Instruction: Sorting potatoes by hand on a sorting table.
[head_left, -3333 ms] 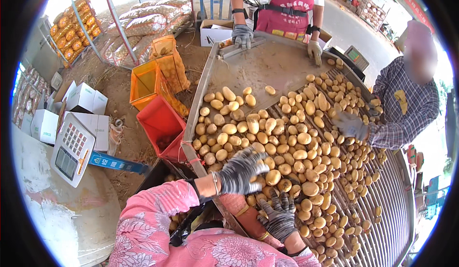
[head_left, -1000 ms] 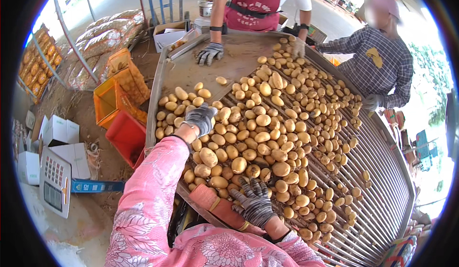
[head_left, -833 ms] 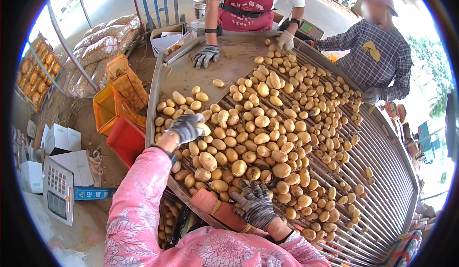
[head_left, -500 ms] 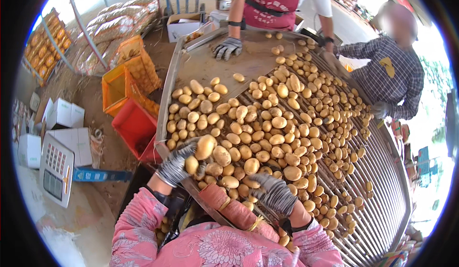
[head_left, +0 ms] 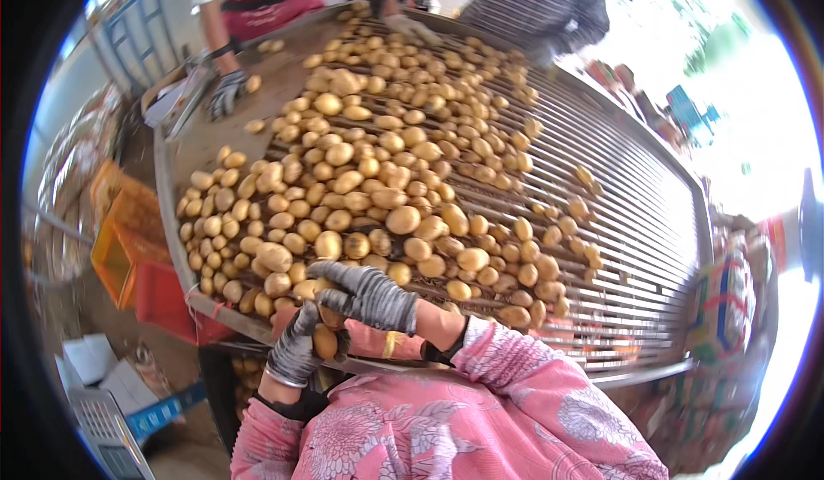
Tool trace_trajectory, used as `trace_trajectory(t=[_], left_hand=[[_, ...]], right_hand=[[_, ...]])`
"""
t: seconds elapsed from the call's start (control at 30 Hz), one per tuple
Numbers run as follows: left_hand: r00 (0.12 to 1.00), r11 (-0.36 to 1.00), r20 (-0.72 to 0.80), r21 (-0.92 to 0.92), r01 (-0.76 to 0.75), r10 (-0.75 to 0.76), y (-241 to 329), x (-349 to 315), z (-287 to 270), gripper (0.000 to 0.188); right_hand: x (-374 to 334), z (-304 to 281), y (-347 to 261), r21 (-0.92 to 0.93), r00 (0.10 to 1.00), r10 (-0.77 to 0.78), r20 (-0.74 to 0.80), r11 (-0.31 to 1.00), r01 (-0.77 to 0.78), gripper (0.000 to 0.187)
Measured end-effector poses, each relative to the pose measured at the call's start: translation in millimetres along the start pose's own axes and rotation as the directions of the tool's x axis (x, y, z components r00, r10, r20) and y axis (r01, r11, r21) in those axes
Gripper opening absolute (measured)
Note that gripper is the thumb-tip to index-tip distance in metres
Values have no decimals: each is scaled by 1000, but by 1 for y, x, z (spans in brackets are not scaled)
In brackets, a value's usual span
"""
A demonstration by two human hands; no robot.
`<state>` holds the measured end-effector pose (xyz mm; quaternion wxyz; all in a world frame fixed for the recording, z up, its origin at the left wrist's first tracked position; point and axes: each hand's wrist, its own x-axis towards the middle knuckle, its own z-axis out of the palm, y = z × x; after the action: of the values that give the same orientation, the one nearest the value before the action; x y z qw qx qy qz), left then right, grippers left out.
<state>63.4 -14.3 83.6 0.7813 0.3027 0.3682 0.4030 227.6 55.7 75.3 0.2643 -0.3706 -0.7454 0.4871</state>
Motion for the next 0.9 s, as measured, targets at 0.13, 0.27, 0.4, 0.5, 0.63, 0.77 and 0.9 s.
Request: trace_trajectory(t=[0.13,0.27,0.4,0.5,0.63,0.77,0.9], left_hand=[[997,954,48,299,36,-53,-12,9,19,33],[994,901,13,424,90,-106,-18,8,42,28],[948,612,195,727,-313,253,-38,14,57,51],[903,598,242,684,-418,355,-49,22,75,54],[929,719,202,590,-368,310,-60,28,96,51],[909,619,215,674,-403,357,-74,32,104,53],[996,951,-68,306,-33,56,-71,19,108,38]], right_hand=[[-38,-16,-9,-23,985,172,7,985,-171,43],[-85,-17,9,254,989,43,-142,967,-6,42],[-142,-48,10,187,984,155,-91,973,-136,40],[-187,-70,17,116,960,278,-28,955,-273,40],[-229,-86,24,262,915,401,-49,889,-375,39],[-239,-112,32,-228,935,349,-63,907,-354,39],[-224,-145,44,-498,948,104,-301,831,-249,31]])
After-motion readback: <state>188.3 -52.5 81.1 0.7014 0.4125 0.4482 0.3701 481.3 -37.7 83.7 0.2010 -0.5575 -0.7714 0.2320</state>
